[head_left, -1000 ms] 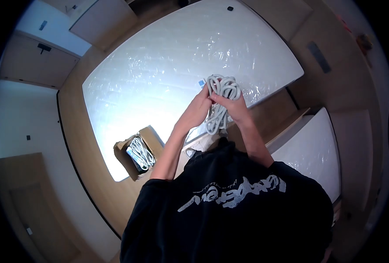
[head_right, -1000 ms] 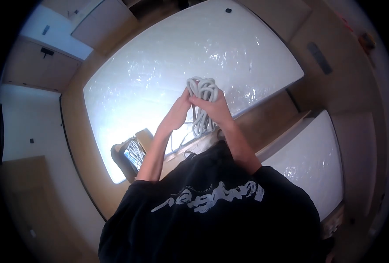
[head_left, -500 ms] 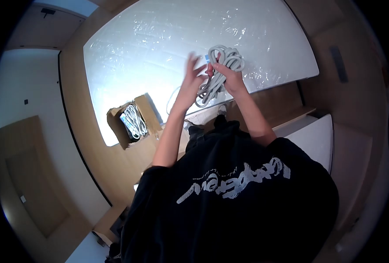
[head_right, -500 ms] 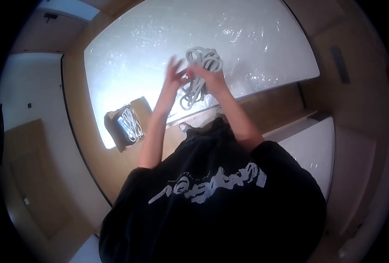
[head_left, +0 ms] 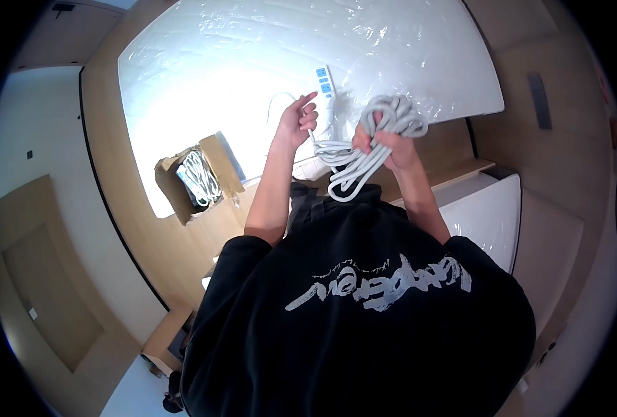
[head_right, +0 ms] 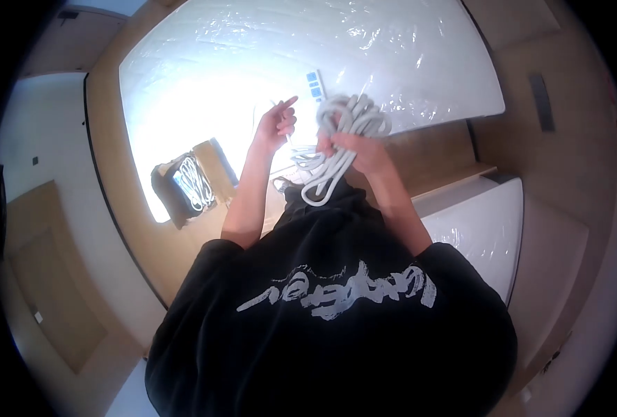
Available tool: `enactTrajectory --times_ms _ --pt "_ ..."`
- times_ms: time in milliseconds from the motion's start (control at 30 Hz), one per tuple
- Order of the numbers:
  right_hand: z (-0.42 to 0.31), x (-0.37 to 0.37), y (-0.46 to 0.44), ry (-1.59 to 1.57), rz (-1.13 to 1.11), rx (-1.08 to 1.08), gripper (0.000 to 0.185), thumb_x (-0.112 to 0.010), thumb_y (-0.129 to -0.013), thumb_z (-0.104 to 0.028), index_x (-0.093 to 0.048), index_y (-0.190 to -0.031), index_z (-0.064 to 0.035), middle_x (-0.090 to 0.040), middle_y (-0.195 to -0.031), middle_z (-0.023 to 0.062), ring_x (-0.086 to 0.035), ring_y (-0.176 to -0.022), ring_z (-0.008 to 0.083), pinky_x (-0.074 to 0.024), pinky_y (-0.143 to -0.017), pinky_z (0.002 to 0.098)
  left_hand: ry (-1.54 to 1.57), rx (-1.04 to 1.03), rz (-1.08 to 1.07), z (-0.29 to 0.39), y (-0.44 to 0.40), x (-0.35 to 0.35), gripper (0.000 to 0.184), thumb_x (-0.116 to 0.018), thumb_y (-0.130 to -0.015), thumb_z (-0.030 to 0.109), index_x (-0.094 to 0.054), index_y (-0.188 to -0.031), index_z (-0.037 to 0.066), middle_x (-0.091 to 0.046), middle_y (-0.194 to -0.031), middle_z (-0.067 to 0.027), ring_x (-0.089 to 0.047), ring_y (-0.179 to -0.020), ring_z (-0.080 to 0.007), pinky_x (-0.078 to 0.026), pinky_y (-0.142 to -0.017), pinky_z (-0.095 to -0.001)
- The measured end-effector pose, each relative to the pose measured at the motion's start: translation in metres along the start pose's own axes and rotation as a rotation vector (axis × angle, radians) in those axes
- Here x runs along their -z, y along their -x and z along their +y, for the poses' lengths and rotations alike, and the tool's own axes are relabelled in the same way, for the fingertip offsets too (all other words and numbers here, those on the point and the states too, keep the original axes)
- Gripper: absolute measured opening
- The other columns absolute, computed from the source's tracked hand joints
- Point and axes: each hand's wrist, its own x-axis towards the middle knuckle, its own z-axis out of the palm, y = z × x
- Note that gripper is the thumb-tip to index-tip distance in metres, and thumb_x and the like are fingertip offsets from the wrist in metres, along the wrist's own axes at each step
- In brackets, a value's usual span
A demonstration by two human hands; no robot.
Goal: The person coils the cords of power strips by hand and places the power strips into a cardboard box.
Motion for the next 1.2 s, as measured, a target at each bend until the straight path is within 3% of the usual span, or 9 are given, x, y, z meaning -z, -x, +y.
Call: enactTrajectory --times_ms 100,200,233,333,367,567,800,1067,1200 --pt "-0.001 0.012 -0.007 -0.153 0.223 -0.051 0.028 -0.058 -0.082 -0.024 -0.045 -0.101 -0.0103 -0.049 -0.070 0.0068 -0.050 -0.066 0.0162 -0.0443 -0.069 0.0346 -0.691 0.046 -0.121 -0.008 0.013 -0.035 0.047 -0.031 -0.098 0.043 -0.047 -0.120 0.004 -0.058 -0.076 -0.0055 -0.032 -0.049 -0.0049 -0.023 -0.037 -0.0172" --pt "-0.001 0.020 -0.026 -0.318 0.496 -0.167 0.023 -0.057 -0.084 -0.021 -0.047 -0.101 -0.0089 -0.051 -0.072 0.0062 -0.051 -0.065 0.0169 -0.0461 -0.067 0.0346 -0.939 0.068 -0.112 -0.029 0.025 -0.041 0.056 -0.029 -0.096 0.050 -0.048 -0.124 0.005 -0.064 -0.089 -0.0091 -0.051 -0.058 -0.0068 -0.038 -0.044 -0.0172" --pt "0.007 0.030 -0.034 -0.341 0.588 -0.262 0.021 -0.058 -0.084 -0.020 -0.049 -0.099 -0.0082 -0.052 -0.073 0.0063 -0.052 -0.065 0.0173 -0.0472 -0.065 0.0347 -0.912 0.123 -0.219 -0.029 0.028 -0.037 0.060 -0.032 -0.096 0.049 -0.045 -0.129 0.001 -0.064 -0.101 -0.0114 -0.060 -0.077 -0.0117 -0.049 -0.065 -0.0226" --pt "0.039 0.042 -0.048 -0.331 0.693 -0.352 0.018 -0.061 -0.082 -0.016 -0.054 -0.094 -0.0053 -0.055 -0.075 0.0068 -0.055 -0.063 0.0173 -0.0497 -0.059 0.0336 -1.053 -0.138 -0.250 -0.046 0.053 -0.042 0.063 -0.038 -0.094 0.048 -0.042 -0.131 -0.004 -0.060 -0.113 -0.0130 -0.059 -0.094 -0.0164 -0.045 -0.086 -0.0268" --pt "0.050 0.043 -0.052 -0.287 0.710 -0.346 0.020 -0.062 -0.081 -0.015 -0.053 -0.095 -0.0038 -0.056 -0.075 0.0078 -0.055 -0.063 0.0175 -0.0490 -0.057 0.0320 -1.257 -0.015 -0.180 -0.038 0.054 -0.030 0.067 -0.044 -0.093 0.046 -0.036 -0.133 -0.007 -0.056 -0.119 -0.0147 -0.055 -0.105 -0.0189 -0.039 -0.096 -0.0286" --pt "0.118 0.030 -0.070 -0.278 0.818 -0.448 0.023 -0.064 -0.079 -0.011 -0.054 -0.096 0.0007 -0.059 -0.078 0.0113 -0.059 -0.065 0.0191 -0.0510 -0.058 0.0296 -1.538 -0.206 0.073 -0.046 0.074 0.013 0.061 -0.076 -0.073 0.023 -0.049 -0.120 -0.004 -0.060 -0.106 -0.0131 -0.059 -0.095 -0.0169 -0.047 -0.083 -0.0288" --pt "0.200 0.006 -0.055 -0.243 0.663 -0.467 0.026 -0.062 -0.079 -0.007 -0.054 -0.101 0.0041 -0.062 -0.087 0.0136 -0.061 -0.078 0.0208 -0.0529 -0.076 0.0317 -1.031 0.024 0.126 -0.028 0.100 0.093 0.049 -0.077 -0.064 0.015 -0.060 -0.104 -0.007 -0.066 -0.087 -0.0112 -0.063 -0.075 -0.0154 -0.051 -0.070 -0.0268" --pt "0.235 -0.031 -0.058 0.219 0.592 -0.271 0.032 -0.058 -0.079 -0.011 -0.054 -0.107 0.0051 -0.063 -0.090 0.0157 -0.063 -0.078 0.0203 -0.0511 -0.068 0.0301 -1.001 -0.251 0.179 -0.031 0.134 0.119 0.048 -0.073 -0.065 0.012 -0.058 -0.106 -0.007 -0.066 -0.092 -0.0113 -0.062 -0.079 -0.0162 -0.049 -0.074 -0.0272" --pt "0.252 -0.028 -0.068 -0.090 0.448 -0.568 0.035 -0.055 -0.078 -0.013 -0.052 -0.110 0.0017 -0.062 -0.098 0.0175 -0.062 -0.085 0.0226 -0.0498 -0.076 0.0337 -1.050 -0.235 0.175 -0.011 0.141 0.140 0.047 -0.071 -0.067 0.011 -0.056 -0.108 -0.006 -0.065 -0.092 -0.0108 -0.062 -0.077 -0.0173 -0.049 -0.073 -0.0271"
